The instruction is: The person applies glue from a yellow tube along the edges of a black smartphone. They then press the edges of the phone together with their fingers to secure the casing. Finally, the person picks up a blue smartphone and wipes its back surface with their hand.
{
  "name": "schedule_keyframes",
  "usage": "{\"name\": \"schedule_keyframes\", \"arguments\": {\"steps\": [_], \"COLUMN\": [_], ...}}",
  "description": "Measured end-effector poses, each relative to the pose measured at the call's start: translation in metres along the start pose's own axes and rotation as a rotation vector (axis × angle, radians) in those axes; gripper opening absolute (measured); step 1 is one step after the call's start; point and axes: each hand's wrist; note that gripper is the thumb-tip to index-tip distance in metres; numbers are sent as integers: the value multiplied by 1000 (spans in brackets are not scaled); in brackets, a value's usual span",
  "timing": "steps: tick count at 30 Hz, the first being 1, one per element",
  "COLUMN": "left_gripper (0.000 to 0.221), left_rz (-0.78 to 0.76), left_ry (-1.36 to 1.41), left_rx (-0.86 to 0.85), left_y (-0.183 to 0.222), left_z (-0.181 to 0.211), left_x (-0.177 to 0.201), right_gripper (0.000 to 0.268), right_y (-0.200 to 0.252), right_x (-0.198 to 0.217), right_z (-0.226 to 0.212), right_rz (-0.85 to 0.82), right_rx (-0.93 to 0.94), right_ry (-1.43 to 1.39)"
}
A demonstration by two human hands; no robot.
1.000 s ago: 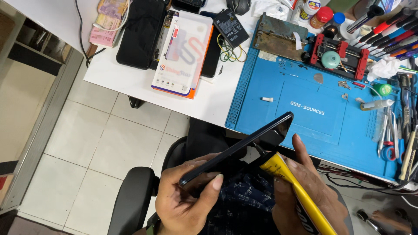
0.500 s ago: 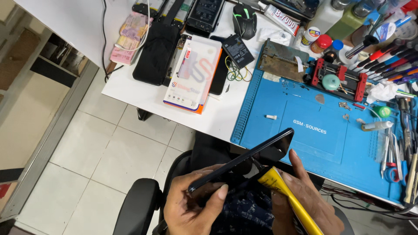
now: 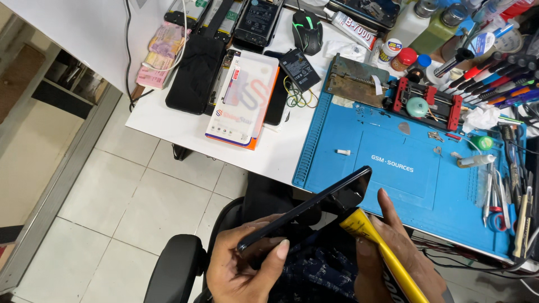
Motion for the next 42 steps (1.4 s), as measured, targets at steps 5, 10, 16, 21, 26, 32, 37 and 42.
{"name": "schedule_keyframes", "arguments": {"steps": [5,10,16,21,26,32,37,42], "left_gripper": [36,35,36,36,35,37,36,34], "left_rz": [-12,-11,-2,-20,-18,-18,-9,-59], "left_ry": [-15,-6,-1,-13,-2,-18,-9,25], "left_rx": [-11,-6,-6,-10,7,33,30,1], "left_y": [-1,0,0,0,-1,0,-1,-4], "left_z": [1,2,2,1,1,0,0,-4], "left_x": [0,-1,-1,0,0,2,0,4], "right_gripper": [34,31,31,27,23,18,17,19], "right_y": [16,8,3,-11,-14,-16,-21,-19], "right_x": [-56,-8,-5,18,18,15,14,2], "right_z": [41,10,3,-18,-19,-18,-21,-17], "right_rz": [-39,-19,-1,24,76,123,141,191], "right_rx": [-38,-11,-34,-70,-60,-52,-23,26], "right_ry": [-572,-187,-128,-49,-137,-203,-439,-454]}}
Point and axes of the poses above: each hand's wrist, its own y-axis away from the middle knuckle, its own x-axis out of the back of the hand, z = x × y, and after that the axes turned 9 degrees about y, right-handed
